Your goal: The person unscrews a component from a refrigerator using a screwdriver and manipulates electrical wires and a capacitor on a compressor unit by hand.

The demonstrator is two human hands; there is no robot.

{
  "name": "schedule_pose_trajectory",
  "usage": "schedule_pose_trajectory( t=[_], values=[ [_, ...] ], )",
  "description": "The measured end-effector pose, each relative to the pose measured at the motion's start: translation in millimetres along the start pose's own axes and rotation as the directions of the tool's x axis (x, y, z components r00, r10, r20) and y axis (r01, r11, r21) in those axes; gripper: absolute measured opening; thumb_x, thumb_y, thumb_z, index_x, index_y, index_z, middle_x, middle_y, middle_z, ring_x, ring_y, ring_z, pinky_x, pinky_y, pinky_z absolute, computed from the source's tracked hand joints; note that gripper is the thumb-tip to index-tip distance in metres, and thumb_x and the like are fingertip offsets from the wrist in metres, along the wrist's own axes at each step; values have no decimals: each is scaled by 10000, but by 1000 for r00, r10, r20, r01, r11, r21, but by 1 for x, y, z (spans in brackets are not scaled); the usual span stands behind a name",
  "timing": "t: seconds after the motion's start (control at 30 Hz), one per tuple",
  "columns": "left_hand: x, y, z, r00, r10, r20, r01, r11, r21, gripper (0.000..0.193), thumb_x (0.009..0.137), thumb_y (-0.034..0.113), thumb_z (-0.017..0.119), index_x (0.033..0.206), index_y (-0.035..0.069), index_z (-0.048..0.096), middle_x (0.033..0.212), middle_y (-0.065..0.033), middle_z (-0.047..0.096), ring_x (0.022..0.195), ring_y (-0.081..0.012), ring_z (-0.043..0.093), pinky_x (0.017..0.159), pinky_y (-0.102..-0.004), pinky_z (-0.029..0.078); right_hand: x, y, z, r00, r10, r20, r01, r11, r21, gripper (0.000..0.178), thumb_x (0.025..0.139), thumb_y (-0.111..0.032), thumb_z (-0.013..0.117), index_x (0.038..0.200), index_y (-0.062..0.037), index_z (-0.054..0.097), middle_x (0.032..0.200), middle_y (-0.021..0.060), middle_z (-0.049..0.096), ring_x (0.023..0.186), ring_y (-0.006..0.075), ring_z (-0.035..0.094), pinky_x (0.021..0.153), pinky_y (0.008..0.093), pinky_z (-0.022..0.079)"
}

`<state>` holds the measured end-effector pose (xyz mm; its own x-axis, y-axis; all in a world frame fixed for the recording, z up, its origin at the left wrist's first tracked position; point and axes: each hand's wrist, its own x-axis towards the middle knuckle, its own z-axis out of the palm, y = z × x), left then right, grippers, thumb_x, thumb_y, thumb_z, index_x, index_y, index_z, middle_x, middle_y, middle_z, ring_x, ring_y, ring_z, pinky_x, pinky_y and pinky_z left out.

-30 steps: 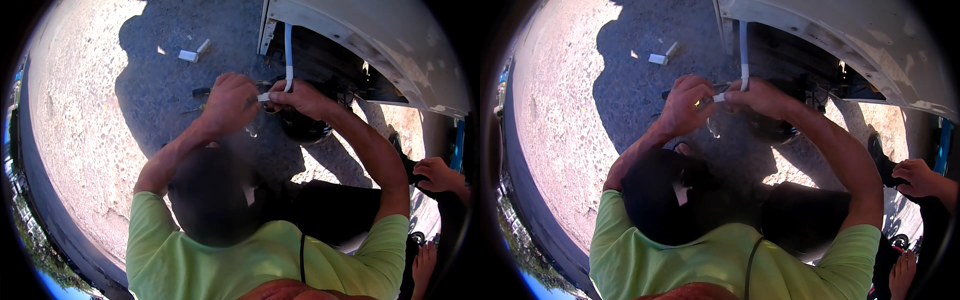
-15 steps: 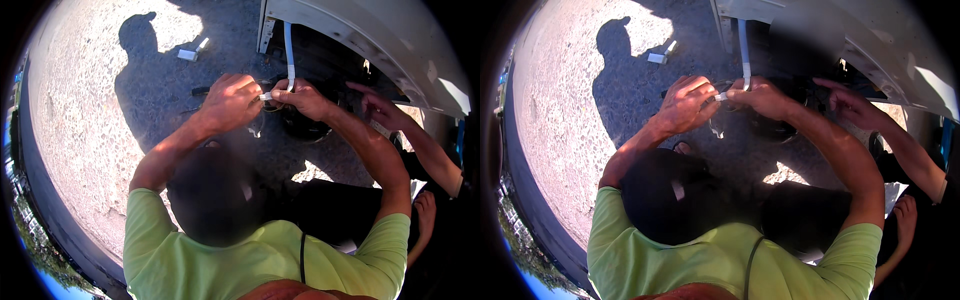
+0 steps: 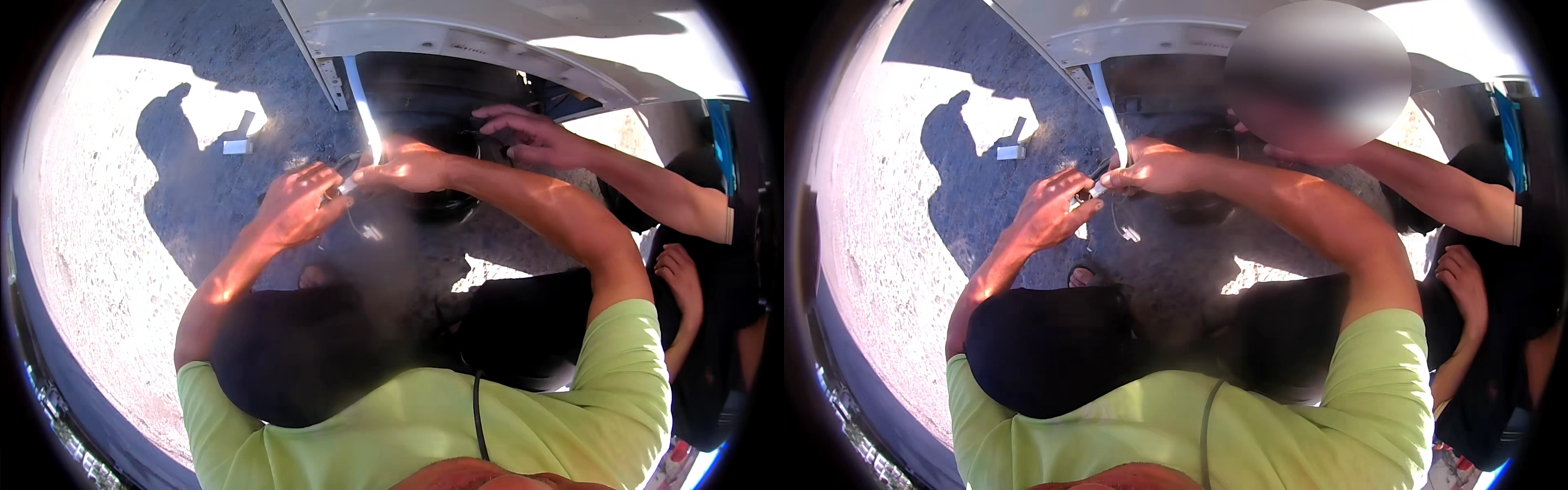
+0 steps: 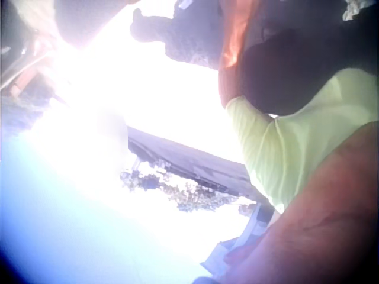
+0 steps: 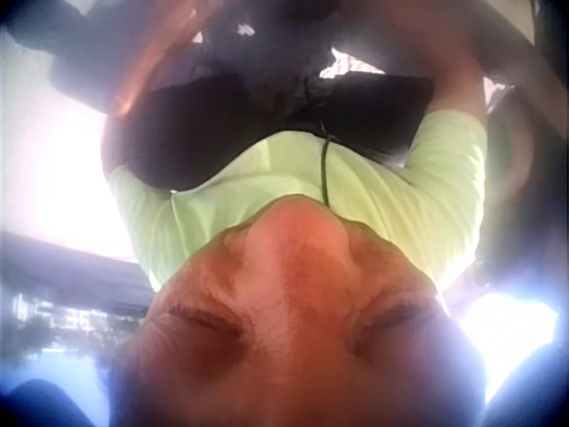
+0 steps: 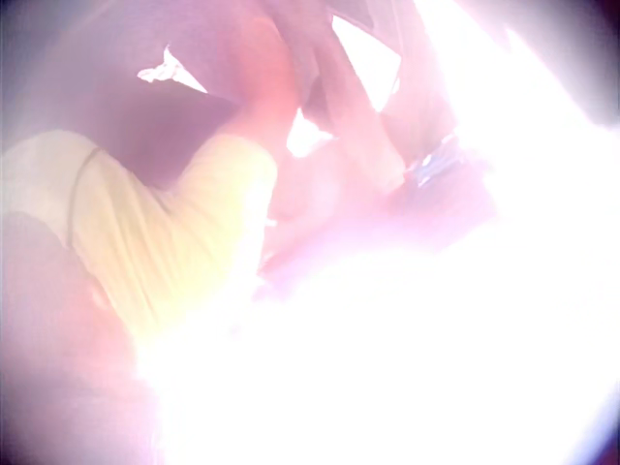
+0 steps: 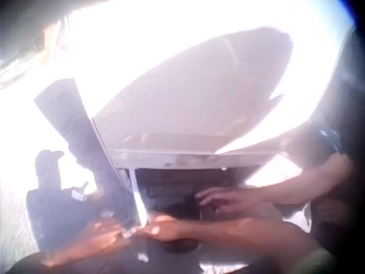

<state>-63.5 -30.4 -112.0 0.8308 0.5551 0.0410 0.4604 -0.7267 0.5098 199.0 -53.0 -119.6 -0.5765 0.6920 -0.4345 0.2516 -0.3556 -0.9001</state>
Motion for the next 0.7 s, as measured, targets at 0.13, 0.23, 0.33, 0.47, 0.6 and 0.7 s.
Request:
schedule_pose_trajectory(
  t=[0.13, 0.23, 0.33, 0.47, 0.6, 0.7],
  values=[
    [31, 6, -32, 881, -100, 463, 145, 987, -63, 346, 967, 342, 696, 1089, 19, 691, 1014, -199, 705, 937, -412, 672, 821, -538, 510, -2, 4, 3, 996, -80, -48, 80, 997, -12, 359, 1010, -353, 691, 1083, -5, 739, 922, 55, 733, 870, 133, 671, 801, 320, 529],
    [32, 8, -42, 772, -280, 571, 514, 803, -301, 354, 951, 342, 707, 1067, 8, 715, 897, -138, 698, 798, -277, 649, 730, -445, 497, -3, -2, 5, 997, -36, -69, 31, 996, -79, 368, 1008, -367, 676, 1127, -21, 723, 987, 86, 742, 931, 166, 687, 864, 346, 534],
    [27, 4, -36, 776, -348, 526, 545, 789, -283, 410, 936, 377, 730, 1144, 25, 734, 980, -162, 756, 899, -311, 716, 806, -427, 537, 1, 7, 10, 993, -57, -100, 43, 989, -141, 381, 1007, -382, 670, 1138, -27, 716, 1012, 97, 744, 954, 175, 693, 892, 355, 537],
    [11, 5, -22, 849, -333, 409, 473, 824, -312, 396, 936, 376, 717, 1134, 34, 736, 999, -180, 748, 862, -319, 702, 793, -424, 529, -5, -3, 14, 993, 31, -114, -40, 996, -85, 404, 989, -400, 688, 1147, -29, 710, 1037, 94, 742, 994, 171, 688, 914, 356, 530],
    [14, 6, -32, 811, -341, 475, 504, 819, -273, 413, 946, 385, 692, 1121, 12, 723, 994, -206, 729, 857, -312, 697, 792, -427, 525, -13, -12, 16, 969, 184, -164, -221, 944, -246, 476, 971, -407, 678, 1259, -28, 694, 1111, 123, 741, 1071, 222, 687, 970, 385, 515],
    [6, 8, -37, 831, -339, 441, 498, 807, -318, 433, 944, 398, 679, 1095, -6, 717, 940, -199, 717, 833, -283, 682, 773, -428, 515, -36, -32, 6, 967, 200, -157, -233, 945, -231, 491, 962, -411, 671, 1291, -47, 699, 1136, 130, 738, 1081, 243, 686, 972, 387, 515]
  ],
)
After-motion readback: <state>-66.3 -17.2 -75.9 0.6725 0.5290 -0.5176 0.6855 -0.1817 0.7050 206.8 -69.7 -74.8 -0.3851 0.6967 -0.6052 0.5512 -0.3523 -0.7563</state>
